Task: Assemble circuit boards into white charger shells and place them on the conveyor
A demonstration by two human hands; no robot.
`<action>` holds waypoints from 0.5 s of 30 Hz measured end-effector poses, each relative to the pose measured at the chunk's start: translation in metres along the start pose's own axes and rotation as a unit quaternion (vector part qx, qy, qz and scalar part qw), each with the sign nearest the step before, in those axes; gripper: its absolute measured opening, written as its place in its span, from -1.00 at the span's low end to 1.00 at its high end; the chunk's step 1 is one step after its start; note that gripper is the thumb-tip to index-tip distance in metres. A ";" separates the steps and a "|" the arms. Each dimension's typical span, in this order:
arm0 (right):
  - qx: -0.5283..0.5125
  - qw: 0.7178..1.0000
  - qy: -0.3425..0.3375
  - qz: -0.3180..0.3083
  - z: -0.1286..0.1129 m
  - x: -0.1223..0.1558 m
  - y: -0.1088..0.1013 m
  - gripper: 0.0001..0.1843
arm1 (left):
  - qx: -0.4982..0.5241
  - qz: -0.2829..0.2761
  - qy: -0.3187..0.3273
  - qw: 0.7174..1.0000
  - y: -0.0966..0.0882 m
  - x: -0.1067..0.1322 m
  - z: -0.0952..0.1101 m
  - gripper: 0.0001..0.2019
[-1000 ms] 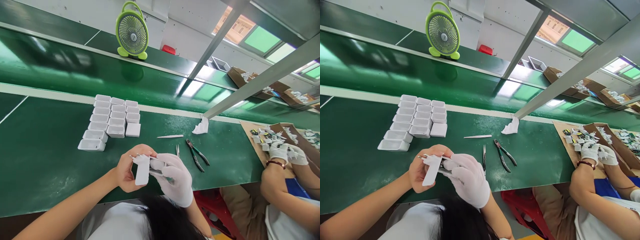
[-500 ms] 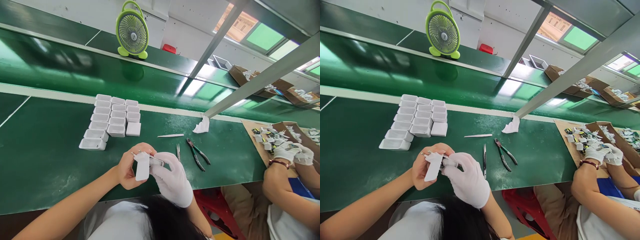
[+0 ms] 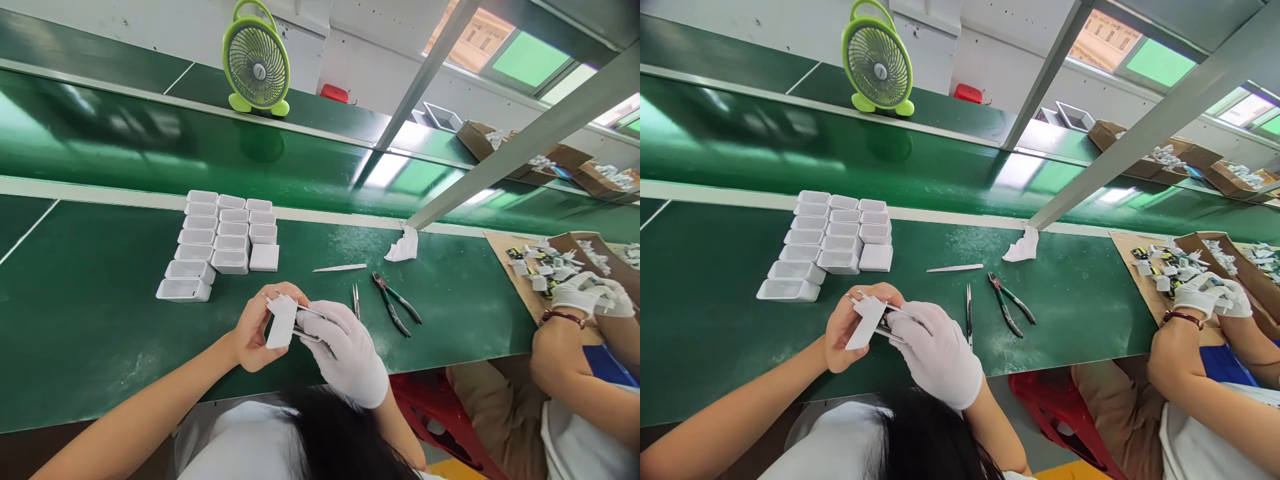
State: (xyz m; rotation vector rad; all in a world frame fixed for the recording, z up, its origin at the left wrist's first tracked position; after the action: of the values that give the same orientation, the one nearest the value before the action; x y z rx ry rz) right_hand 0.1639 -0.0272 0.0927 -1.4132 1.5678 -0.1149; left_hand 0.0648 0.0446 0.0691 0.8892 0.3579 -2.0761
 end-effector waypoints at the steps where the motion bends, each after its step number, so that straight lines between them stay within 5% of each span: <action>1: 0.011 1.000 -0.001 -0.007 0.000 0.001 0.001 -0.73 | 0.001 0.002 -0.004 1.000 0.000 0.000 0.000 -0.60; 10: -0.037 0.998 0.057 0.000 0.012 0.002 0.004 -0.63 | 0.012 0.008 -0.067 0.998 -0.005 -0.001 -0.008 -0.61; 15: 0.010 0.999 0.029 -0.019 0.010 0.003 0.012 -0.59 | 0.036 0.024 -0.092 0.995 -0.009 0.001 -0.012 -0.65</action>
State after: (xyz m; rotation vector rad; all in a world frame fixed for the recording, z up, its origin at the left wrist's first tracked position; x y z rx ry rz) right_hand 0.1630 -0.0203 0.0781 -1.4360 1.5830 -0.1952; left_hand 0.0628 0.0561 0.0598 0.7343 0.1626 -2.1179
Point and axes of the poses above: each hand's wrist, its own x-axis away from the middle knuckle, its own y-axis out of the palm, z = x × y, the point moved 10 cm from there along -x, towards the middle knuckle, and after that the axes turned 4 degrees about z, right-handed, at the moved point
